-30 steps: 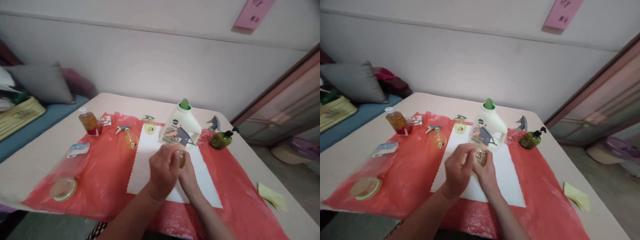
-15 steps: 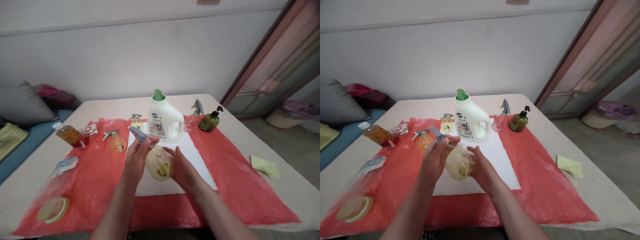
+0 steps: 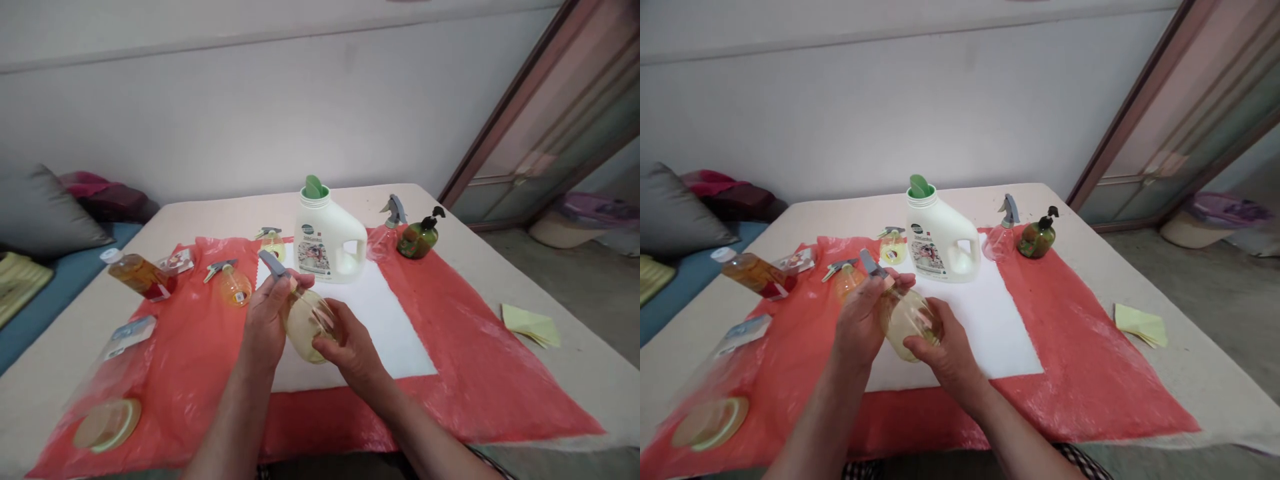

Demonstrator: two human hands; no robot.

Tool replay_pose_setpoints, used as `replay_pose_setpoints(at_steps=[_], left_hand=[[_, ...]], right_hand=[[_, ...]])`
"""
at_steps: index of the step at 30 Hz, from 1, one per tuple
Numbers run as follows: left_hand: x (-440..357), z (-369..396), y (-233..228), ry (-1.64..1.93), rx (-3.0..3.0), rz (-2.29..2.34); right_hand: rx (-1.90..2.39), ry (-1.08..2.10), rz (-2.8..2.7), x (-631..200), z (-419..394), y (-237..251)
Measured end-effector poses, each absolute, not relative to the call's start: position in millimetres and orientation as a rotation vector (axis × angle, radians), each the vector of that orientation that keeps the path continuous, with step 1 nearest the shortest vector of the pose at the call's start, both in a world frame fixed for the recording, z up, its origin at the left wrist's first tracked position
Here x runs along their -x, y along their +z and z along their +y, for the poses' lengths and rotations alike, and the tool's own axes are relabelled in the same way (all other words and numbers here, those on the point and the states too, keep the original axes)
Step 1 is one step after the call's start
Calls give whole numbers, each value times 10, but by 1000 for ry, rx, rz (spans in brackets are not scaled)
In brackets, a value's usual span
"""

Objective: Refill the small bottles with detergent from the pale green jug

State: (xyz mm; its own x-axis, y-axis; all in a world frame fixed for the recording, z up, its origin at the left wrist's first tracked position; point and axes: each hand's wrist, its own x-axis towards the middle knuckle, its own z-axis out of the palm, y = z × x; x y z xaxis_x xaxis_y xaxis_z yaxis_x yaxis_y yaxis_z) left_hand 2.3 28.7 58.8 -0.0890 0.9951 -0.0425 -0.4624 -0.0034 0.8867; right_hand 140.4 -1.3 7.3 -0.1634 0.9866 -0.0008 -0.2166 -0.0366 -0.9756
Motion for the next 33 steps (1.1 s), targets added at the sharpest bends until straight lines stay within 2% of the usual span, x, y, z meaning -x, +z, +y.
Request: replay_pose_setpoints(at_steps=[5,7,9,14,16,18,21,23,26,30,33], left_hand=[[-43,264,587,1463,-848,942],[-27,273,583,1482,-843,945],[5,291,575,1526,-798,890],[64,316,574,1504,-704,743],[62,317,581,1490,-697,766],[55,327,578,1516,-680,799],[45,362,545,1599,-639,868],[48,396,520,1617,-582,902],[131,455,528,1697,-512,884],[443,518,649,2025,-451,847],[654,530,729,2137,-474,878]], right_hand=[[1297,999,-1323,-1381,-67,-22],[1254,1011,-1297,-1395,-46,-24],[1116,1238,-1145,-1429,-1,8],[711,2192,-725,-1504,47,138],[643,2304,-754,-1489,12,155],[761,2065,-882,-1456,-27,145],[1087,1283,-1189,-1422,-64,107],[1180,931,-1338,-1426,-68,83],[1196,975,-1414,-1467,-26,33],[1316,1110,-1370,-1541,117,-100],[1398,1163,-1296,-1573,202,-169]])
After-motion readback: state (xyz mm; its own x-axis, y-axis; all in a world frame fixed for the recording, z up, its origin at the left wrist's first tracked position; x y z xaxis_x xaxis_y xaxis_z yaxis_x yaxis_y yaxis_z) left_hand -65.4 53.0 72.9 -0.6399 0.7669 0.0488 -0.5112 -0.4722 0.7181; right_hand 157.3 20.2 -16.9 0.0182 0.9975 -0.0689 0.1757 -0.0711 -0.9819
